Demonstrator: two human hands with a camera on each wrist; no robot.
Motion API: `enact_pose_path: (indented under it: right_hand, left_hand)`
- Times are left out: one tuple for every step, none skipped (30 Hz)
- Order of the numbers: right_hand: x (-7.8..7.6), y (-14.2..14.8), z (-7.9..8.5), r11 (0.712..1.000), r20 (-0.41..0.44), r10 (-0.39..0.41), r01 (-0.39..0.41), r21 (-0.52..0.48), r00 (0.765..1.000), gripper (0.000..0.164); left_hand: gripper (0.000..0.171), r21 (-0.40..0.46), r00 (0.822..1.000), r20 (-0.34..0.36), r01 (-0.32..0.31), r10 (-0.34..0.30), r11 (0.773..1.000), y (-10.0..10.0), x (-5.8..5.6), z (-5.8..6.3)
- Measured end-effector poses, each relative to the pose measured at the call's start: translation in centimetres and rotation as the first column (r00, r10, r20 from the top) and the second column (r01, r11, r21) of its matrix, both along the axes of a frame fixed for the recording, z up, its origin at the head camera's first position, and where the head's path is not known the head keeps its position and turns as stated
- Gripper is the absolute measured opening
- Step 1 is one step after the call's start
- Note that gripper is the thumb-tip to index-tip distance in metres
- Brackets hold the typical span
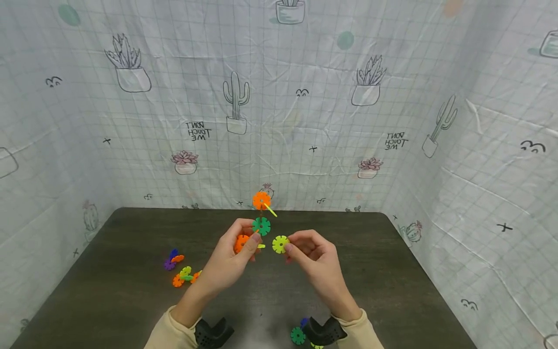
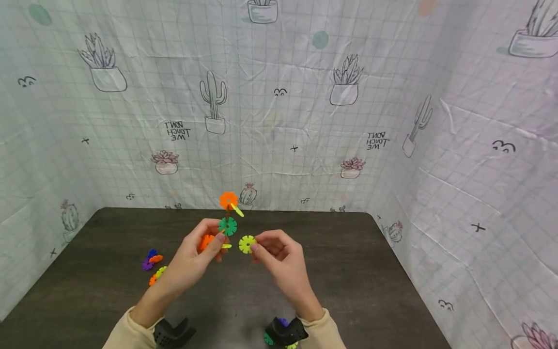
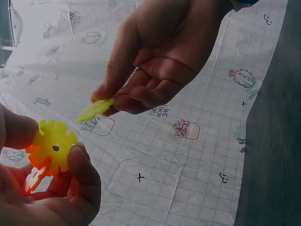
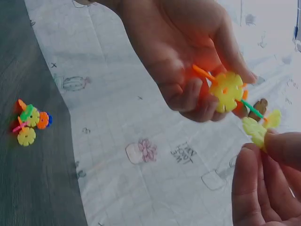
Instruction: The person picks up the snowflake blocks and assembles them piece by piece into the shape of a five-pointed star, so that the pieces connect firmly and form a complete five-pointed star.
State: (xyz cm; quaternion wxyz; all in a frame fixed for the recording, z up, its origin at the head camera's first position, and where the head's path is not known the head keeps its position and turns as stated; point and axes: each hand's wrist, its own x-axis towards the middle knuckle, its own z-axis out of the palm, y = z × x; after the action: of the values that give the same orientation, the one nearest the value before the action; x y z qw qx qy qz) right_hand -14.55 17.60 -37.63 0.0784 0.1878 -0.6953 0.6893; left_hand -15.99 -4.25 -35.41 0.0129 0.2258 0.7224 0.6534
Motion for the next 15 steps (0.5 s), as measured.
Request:
enact_pose_path:
  right_hand:
    - [0.1,-0.2,0.2,1.000,-0.004,-0.012,0.012,-0.006,1.000,0.022]
    - [0.2,-0.4,0.2,1.000,-0.004,-0.021,0.021,-0.006,1.000,0.022]
    - [0.3,-0.5,0.3,1.000,0.001,-0.023,0.023,-0.008,1.000,0.022]
    - [0.3,-0.7,0.2,1.000,0.007,-0.021,0.021,-0.011,1.000,0.023]
    - [0.4,-0.8,0.2,1.000,0.012,-0.014,0.014,-0.017,1.000,0.023]
    - [0.4,-0.9,0.1,1.000,0.017,-0.006,0.007,-0.025,1.000,0.023]
    - [0.5,-1.0,0.0,0.999,0.017,0.002,-0.002,-0.032,1.000,0.023]
    - [0.5,-1.1,0.0,0.999,0.014,0.011,-0.010,-0.038,1.000,0.024]
    - [0.5,-1.2,-0.1,0.999,0.008,0.016,-0.016,-0.041,1.000,0.024]
    - [0.5,-1.3,-0.1,0.999,0.000,0.021,-0.021,-0.044,1.000,0.024]
    - [0.5,-1.3,-0.1,0.999,-0.005,0.023,-0.023,-0.046,1.000,0.024]
    - [0.4,-1.4,0.0,0.999,-0.012,0.022,-0.022,-0.046,1.000,0.023]
    - [0.4,-1.5,0.0,0.999,-0.020,0.020,-0.021,-0.043,1.000,0.023]
    - [0.4,-1.6,0.0,0.999,-0.025,0.015,-0.016,-0.040,1.000,0.023]
    - [0.4,-1.7,0.1,0.999,-0.030,0.010,-0.011,-0.037,0.999,0.023]
  left_hand:
    - [0.027,0.000,1.000,0.001,0.002,-0.002,1.000,0.0,0.0,0.0]
    - [0.027,0.001,1.000,0.004,0.003,-0.003,1.000,0.0,0.0,0.0]
    - [0.028,0.000,1.000,0.006,0.003,-0.003,1.000,0.0,0.1,-0.1]
    - [0.028,-0.002,1.000,0.007,0.005,-0.005,1.000,0.0,0.1,-0.1]
    - [0.028,-0.003,1.000,0.011,0.007,-0.007,1.000,0.0,0.1,-0.2]
    - [0.028,-0.007,1.000,0.013,0.011,-0.011,1.000,0.0,0.2,-0.2]
    - [0.028,-0.010,1.000,0.015,0.014,-0.014,1.000,0.0,0.2,-0.3]
    - [0.027,-0.012,1.000,0.016,0.017,-0.016,1.000,0.0,0.2,-0.3]
    - [0.027,-0.013,1.000,0.015,0.018,-0.018,1.000,0.0,0.1,-0.4]
    - [0.026,-0.013,1.000,0.016,0.020,-0.020,1.000,0.1,0.1,-0.4]
    - [0.026,-0.013,1.000,0.015,0.020,-0.020,1.000,0.1,0.1,-0.4]
    - [0.026,-0.013,1.000,0.011,0.019,-0.019,1.000,0.2,0.1,-0.4]
    - [0.026,-0.012,1.000,0.009,0.016,-0.016,1.000,0.2,0.0,-0.4]
    - [0.026,-0.010,1.000,0.009,0.011,-0.011,1.000,0.3,0.0,-0.3]
    - [0.026,-0.007,1.000,0.010,0.006,-0.006,1.000,0.4,0.0,-0.3]
